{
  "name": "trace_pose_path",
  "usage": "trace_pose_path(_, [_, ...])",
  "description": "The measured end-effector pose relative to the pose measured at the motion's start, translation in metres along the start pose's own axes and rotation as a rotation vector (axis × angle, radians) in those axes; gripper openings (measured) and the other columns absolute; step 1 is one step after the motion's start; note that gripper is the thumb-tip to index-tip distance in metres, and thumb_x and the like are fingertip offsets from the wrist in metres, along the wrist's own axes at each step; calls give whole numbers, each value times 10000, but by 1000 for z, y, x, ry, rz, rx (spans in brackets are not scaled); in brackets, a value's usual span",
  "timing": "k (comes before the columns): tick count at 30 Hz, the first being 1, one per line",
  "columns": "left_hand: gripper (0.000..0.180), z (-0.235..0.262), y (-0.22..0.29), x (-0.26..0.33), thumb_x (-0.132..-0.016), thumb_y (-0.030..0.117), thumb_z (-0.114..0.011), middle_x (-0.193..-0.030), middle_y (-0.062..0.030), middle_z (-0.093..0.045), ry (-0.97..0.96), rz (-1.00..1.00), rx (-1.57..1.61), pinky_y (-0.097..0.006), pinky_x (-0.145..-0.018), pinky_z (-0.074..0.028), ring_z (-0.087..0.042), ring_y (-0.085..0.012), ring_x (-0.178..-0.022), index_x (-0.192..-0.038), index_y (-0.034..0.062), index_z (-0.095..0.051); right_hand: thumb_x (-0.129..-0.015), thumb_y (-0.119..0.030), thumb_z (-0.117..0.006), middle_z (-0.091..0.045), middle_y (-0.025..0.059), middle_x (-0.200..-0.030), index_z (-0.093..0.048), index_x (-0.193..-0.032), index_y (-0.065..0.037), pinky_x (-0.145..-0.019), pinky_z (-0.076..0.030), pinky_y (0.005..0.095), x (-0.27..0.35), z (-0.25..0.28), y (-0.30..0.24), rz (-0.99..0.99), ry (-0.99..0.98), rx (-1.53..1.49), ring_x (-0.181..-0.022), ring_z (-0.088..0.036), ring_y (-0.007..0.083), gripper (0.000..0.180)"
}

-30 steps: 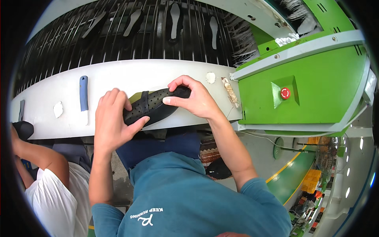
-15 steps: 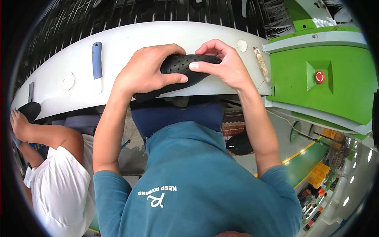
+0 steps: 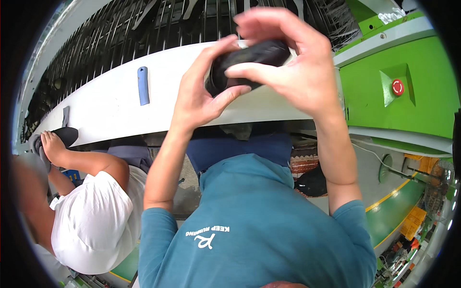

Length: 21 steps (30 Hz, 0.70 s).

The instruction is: The person assembles a black slip-on shoe by fitting a black sock-like upper onto a green sole. They repeatedly stretch and press the upper to secure it around the sole's edges. The person uses a small metal tool to tuck the upper material into the sole's perimeter. The finished shoe is placed on a conveyor belt.

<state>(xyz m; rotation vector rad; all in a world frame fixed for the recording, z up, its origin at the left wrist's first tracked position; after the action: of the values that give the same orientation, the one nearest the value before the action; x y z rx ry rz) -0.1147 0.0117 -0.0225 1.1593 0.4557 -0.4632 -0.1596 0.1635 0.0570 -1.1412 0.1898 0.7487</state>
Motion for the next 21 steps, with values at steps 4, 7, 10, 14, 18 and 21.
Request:
trace_pose_path(4, [683,20,3,42,-897,-24,-899,-1415,-219,-701,389,104,370,-441,-1128,-596,-724,-297,-1276,-1496,-46,-571,-737,-22,-974,-771,141,-1354,-750,-1284,-8,-1058,-615,392,-4,-15,-78,261,-58,-180,-1244,-755,264,591])
trace_pose_path(7, [528,31,-54,97,-918,-40,-904,-1287,-156,-772,398,369,399,-364,-1059,-607,-751,-210,-1170,-1383,-66,-656,-759,-137,-995,-740,137,-1392,-764,-1260,-59,-1080,-585,408,24,-20,-22,218,-67,88,-1280,-728,320,557])
trace_pose_path(10, [507,38,-76,139,-915,-18,-910,-1272,-166,-795,366,551,305,-354,-1063,-600,-755,-212,-1175,-1374,-75,-702,-821,-185,-976,-726,110,-1437,-755,-1196,-61,-1181,-506,460,69,-35,54,-62,-132,166,-1354,-684,325,452])
trace_pose_path(14, [472,47,-64,126,-860,-40,-928,-1324,-233,-797,278,503,218,-385,-1119,-587,-764,-273,-1238,-1306,-73,-778,-860,-328,-958,-761,67,-1360,-757,-1124,-131,-1245,-368,611,91,-56,74,-13,-67,178,-1313,-680,315,386])
trace_pose_path(18, [475,50,-66,122,-848,-37,-936,-1292,-244,-805,230,467,223,-402,-1106,-607,-773,-300,-1240,-1297,-60,-782,-866,-256,-959,-773,67,-1383,-758,-1052,-109,-1277,-339,533,89,-64,77,-7,-36,172,-1335,-679,296,311])
trace_pose_path(21, [436,48,-73,116,-835,-26,-948,-1281,-263,-803,237,467,299,-421,-1112,-608,-771,-325,-1257,-1239,-52,-787,-865,-267,-959,-776,61,-1372,-757,-976,-109,-1238,-354,485,87,-67,75,2,-40,179,-1297,-671,275,280])
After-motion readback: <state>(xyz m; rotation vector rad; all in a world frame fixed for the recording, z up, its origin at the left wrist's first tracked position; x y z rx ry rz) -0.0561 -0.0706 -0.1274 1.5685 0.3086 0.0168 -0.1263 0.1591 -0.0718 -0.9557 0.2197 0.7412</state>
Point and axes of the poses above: each hand's wrist, its own x-axis away from the middle knuckle, its own z-axis out of the back of the hand, y = z × x, the point moved 10 cm from there along -x, towards the middle knuckle
